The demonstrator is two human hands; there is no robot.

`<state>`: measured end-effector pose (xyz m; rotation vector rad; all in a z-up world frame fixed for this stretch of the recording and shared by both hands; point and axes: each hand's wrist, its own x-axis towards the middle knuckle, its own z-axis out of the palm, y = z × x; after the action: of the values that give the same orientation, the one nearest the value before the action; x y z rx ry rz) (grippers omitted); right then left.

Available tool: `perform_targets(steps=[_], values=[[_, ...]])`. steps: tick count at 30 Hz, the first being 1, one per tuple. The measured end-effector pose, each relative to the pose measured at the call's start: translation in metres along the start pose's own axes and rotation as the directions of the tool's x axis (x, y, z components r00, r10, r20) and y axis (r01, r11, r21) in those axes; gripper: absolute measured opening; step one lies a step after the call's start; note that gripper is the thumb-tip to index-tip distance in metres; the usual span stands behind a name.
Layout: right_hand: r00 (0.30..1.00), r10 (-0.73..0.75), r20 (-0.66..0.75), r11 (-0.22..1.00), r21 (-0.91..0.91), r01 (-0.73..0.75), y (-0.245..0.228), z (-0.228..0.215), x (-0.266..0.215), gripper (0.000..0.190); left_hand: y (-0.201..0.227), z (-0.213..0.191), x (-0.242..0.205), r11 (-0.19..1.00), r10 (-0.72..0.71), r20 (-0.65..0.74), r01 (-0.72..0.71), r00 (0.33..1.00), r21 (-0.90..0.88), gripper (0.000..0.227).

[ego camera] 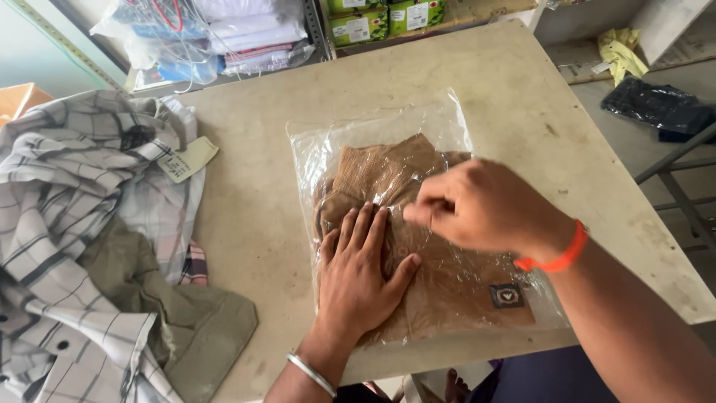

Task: Folding a brown button-up shirt and placing it into a clear plastic bag.

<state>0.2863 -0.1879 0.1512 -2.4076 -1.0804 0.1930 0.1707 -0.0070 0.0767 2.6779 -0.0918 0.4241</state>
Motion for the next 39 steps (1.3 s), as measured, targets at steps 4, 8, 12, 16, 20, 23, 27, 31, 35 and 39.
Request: perform_targets(steps=[4,8,12,16,20,23,27,31,35,39], values=[[0.873,-0.119,-0.474,0.967,-0.254,-0.006,0.080,0.046,0.028,0.042,-0.001,-0.002,0.005,1.000,-0.018,0.051,0.018,0.999,-0.013,0.082],[0.941,-0.064,-0.332,0.982,-0.191,0.000,0.094,0.050,0.033,0.037,-0.004,0.000,0.005,1.000,-0.029,0.042,0.029,0.999,0.009,0.081],[0.944,-0.006,-0.331,0.990,-0.137,-0.042,0.094,0.053,0.032,0.036,-0.004,0.000,0.005,1.000,-0.011,0.054,0.011,0.998,0.009,0.082],[0.952,-0.006,-0.306,0.990,-0.138,-0.039,0.096,0.046,0.031,0.037,-0.018,0.007,0.006,1.000,-0.026,0.080,0.025,0.996,0.018,0.084],[0.920,0.135,-0.368,0.991,0.047,-0.127,0.109,0.041,0.031,0.038,-0.031,-0.017,0.029,0.992,0.105,0.221,-0.118,0.970,0.042,0.089],[0.813,0.212,-0.542,0.973,0.037,-0.229,0.127,0.042,0.030,0.040,-0.051,-0.034,0.067,0.970,-0.239,0.262,0.242,0.935,0.020,0.091],[0.781,0.367,-0.506,0.891,-0.049,-0.451,0.145,0.040,0.031,0.060,-0.105,0.009,0.079,0.939,-0.343,-0.045,0.344,0.938,0.001,0.078],[0.810,0.420,-0.410,0.863,-0.096,-0.497,0.142,0.039,0.033,0.073,-0.095,-0.006,0.083,0.907,-0.420,0.019,0.420,0.907,-0.019,0.066],[0.829,0.456,-0.325,0.846,-0.133,-0.517,0.130,0.035,0.037,0.072,-0.118,-0.003,0.082,0.912,-0.400,-0.059,0.391,0.915,-0.124,0.073],[0.854,0.403,-0.330,0.870,-0.152,-0.470,0.143,0.042,0.036,0.066,-0.127,0.006,0.077,0.968,-0.216,-0.155,0.190,0.964,-0.164,0.062]])
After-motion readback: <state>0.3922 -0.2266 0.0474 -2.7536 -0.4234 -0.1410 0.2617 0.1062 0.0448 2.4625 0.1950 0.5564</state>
